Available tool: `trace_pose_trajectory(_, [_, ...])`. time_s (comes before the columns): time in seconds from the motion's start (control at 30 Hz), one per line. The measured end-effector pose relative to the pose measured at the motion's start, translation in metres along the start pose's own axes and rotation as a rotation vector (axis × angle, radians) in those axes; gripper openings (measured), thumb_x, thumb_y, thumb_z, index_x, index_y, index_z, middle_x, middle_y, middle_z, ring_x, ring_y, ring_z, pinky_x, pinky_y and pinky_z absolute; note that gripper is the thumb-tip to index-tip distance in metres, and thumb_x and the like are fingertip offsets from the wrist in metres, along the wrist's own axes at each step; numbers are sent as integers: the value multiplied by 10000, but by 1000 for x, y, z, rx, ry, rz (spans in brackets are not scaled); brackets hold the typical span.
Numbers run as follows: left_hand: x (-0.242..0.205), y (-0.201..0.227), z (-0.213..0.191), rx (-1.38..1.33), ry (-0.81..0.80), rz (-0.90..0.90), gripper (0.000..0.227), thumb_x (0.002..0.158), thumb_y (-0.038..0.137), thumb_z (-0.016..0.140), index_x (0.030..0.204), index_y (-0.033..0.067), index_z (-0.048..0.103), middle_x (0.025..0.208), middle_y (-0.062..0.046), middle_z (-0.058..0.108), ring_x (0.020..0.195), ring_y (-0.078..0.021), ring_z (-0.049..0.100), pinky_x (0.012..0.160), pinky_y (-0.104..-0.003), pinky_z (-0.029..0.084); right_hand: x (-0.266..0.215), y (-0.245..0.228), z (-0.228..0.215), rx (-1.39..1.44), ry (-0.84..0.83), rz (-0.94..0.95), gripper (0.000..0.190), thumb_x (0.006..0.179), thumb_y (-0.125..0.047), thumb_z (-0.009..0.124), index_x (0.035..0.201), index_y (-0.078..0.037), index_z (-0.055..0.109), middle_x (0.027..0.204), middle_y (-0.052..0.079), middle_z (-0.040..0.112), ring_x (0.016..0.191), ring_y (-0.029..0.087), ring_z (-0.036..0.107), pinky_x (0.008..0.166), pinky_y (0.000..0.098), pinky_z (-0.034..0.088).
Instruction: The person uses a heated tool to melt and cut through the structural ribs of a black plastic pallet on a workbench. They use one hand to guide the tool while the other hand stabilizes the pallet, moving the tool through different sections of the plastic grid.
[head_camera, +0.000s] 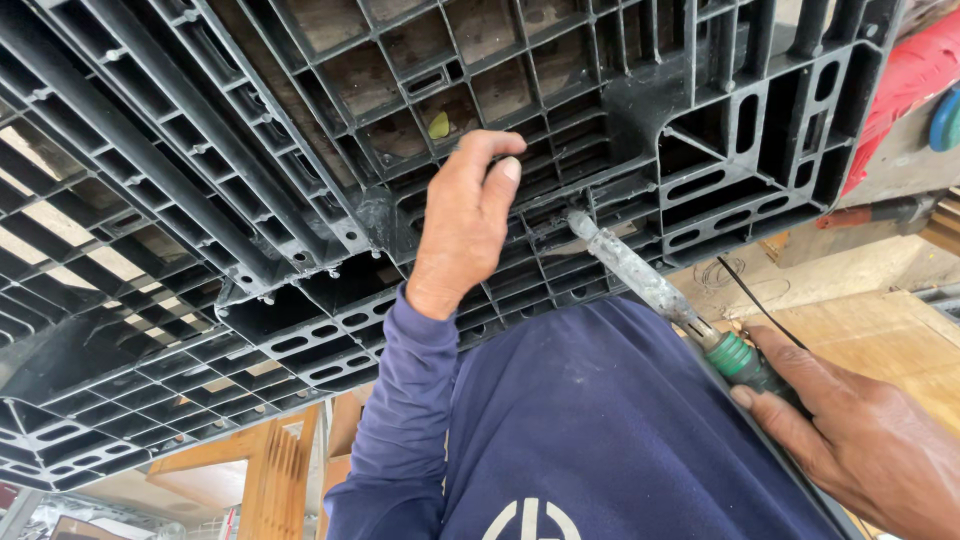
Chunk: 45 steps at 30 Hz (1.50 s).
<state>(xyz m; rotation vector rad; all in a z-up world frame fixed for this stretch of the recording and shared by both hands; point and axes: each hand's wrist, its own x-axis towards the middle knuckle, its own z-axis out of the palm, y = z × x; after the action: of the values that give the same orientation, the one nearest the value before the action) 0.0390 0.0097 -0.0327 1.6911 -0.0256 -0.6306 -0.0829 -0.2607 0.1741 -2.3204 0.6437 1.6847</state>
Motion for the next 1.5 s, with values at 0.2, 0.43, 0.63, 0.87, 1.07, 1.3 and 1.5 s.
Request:
trace_pose_trajectory(0.2, [-1, -9, 4, -98, 76, -55, 152, 1064, 77, 560, 1190, 20, 624, 1105, -104, 705, 1010, -198, 682, 917, -303, 536, -3, -12, 0, 15, 81, -193, 658, 838, -413, 674, 1425, -141, 561, 1190, 164, 737, 924, 389, 738, 745, 452, 605])
trace_pose_trajectory(0.43, [-1, -6, 8, 1, 115, -24, 133, 1061, 73, 573, 1171, 23, 628, 1053, -110, 696, 933, -202, 680, 863, -314, 544, -5, -29, 2, -173, -112, -43, 806, 885, -488, 688, 1608, -242, 428, 1046, 88, 772, 755, 339, 754, 701, 451, 618])
trace_pose_trajectory(0.63, [-3, -5, 10, 11, 99, -49, 122, 1060, 89, 577, 1144, 24, 636, 981, -106, 680, 850, -203, 662, 806, -319, 543, -6, -29, 7, -28, -76, -141, 779, 849, -402, 654, 1556, -152, 444, 1153, 164, 724, 770, 374, 744, 692, 451, 618])
trace_pose_trajectory(0.87, [-2, -7, 13, 50, 112, 23, 107, 1048, 74, 584, 1126, 18, 629, 1014, -108, 680, 898, -229, 670, 829, -330, 542, -4, -33, -8, -168, -108, 0, 737, 885, -504, 655, 1539, -229, 458, 1203, 81, 728, 807, 344, 768, 716, 437, 629])
trace_pose_trajectory(1.07, [-4, -6, 14, 44, 135, 24, 94, 1038, 59, 593, 1113, 17, 629, 1002, -117, 674, 901, -250, 672, 835, -338, 545, -6, -23, -11, -174, -88, 81, 680, 893, -492, 667, 1494, -241, 470, 1155, 109, 738, 881, 368, 749, 762, 451, 617])
trace_pose_trajectory(1.3, [-3, -7, 13, 65, 136, 66, 84, 1039, 56, 599, 1112, 27, 628, 1022, -118, 675, 930, -260, 676, 845, -347, 542, -10, -19, -3, -254, 83, -33, 691, 875, -483, 667, 1464, -181, 468, 1216, 131, 715, 768, 369, 744, 636, 459, 612])
trace_pose_trajectory(1.5, [-2, -6, 12, 53, 118, -8, 108, 1042, 74, 605, 1125, 11, 634, 1020, -127, 683, 947, -257, 690, 872, -345, 551, -6, -14, 1, -371, 75, -118, 725, 878, -436, 633, 1490, -97, 442, 1233, 99, 715, 736, 320, 748, 605, 418, 611])
